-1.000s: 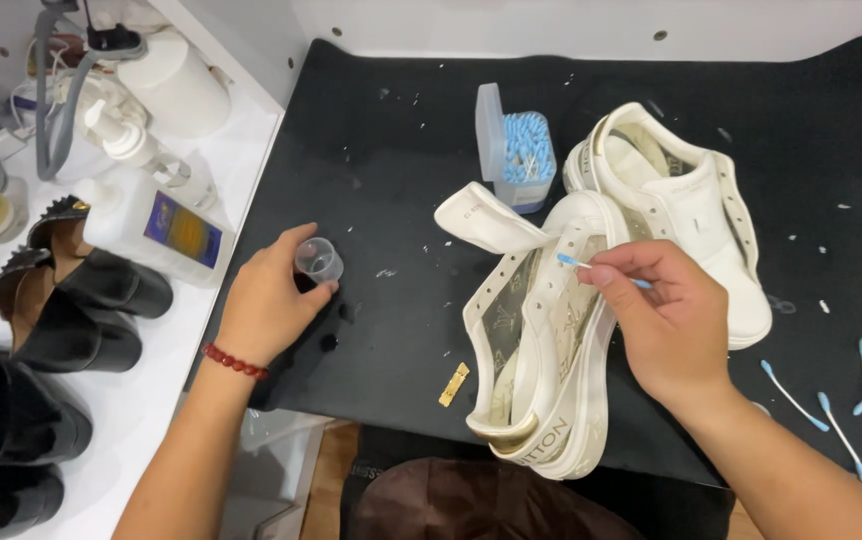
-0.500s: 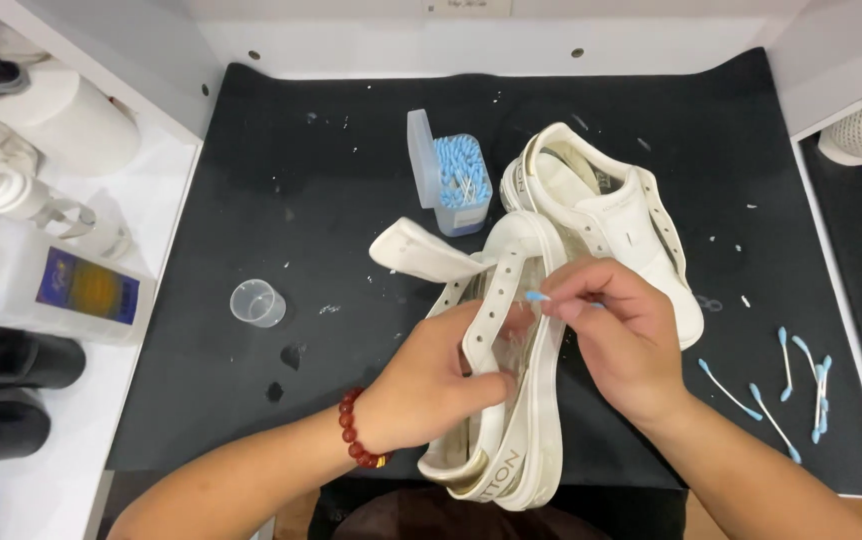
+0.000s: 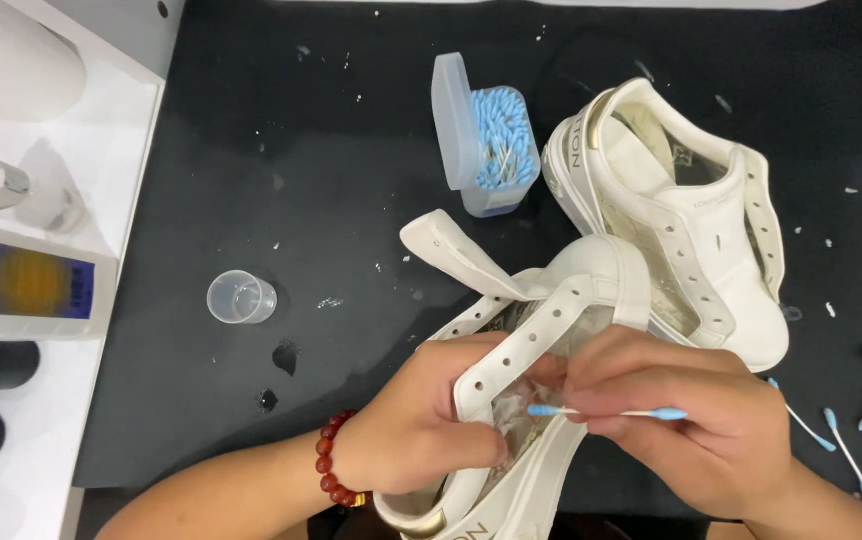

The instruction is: The person cleans the side panel of a white sneaker using a cotton swab dipped in a liquid from a small cup. They meticulously scrub the transparent section and the white leather edges of the shoe.

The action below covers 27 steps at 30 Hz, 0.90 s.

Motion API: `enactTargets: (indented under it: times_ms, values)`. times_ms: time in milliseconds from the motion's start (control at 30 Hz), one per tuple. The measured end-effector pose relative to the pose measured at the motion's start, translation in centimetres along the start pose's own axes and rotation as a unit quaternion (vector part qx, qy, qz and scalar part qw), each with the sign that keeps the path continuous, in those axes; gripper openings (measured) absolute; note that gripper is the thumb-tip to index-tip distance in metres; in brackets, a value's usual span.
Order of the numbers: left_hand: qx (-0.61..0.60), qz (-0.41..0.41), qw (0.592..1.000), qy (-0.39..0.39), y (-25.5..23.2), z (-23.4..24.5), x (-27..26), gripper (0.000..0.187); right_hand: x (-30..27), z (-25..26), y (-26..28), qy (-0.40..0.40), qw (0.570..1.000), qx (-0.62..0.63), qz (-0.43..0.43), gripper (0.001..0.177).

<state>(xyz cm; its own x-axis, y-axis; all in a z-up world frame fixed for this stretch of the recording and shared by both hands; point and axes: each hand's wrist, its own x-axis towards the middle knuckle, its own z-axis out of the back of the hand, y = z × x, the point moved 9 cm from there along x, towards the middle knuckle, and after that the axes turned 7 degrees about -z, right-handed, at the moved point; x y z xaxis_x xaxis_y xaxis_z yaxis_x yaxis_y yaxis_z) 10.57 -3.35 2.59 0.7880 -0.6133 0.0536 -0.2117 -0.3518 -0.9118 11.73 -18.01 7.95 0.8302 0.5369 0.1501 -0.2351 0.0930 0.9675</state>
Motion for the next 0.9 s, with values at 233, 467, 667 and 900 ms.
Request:
enactTargets:
  times_ms: [233, 467, 667, 900]
  values:
    - [-0.109, 0.052, 0.992, -0.037, 0.8, 0.5, -0.1, 0.056, 0.6, -0.9, 1.4, -0.041, 0.998, -0.025, 0.031, 0.018]
    - [-0.078, 0.033, 0.996, -0.027, 0.4, 0.2, -0.3, 0.062, 0.7, -1.2, 2.0, -0.071, 0.989, -0.115, 0.061, 0.021]
    - [-0.064, 0.026, 0.997, -0.037, 0.2, 0.2, -0.3, 0.061, 1.1, -1.7, 2.4, -0.072, 0.984, -0.140, 0.079, 0.020]
    - [-0.045, 0.009, 0.998, -0.041, 0.6, 0.5, -0.7, 0.052, 1.4, -2.2, 2.8, -0.070, 0.976, -0.189, 0.087, 0.023]
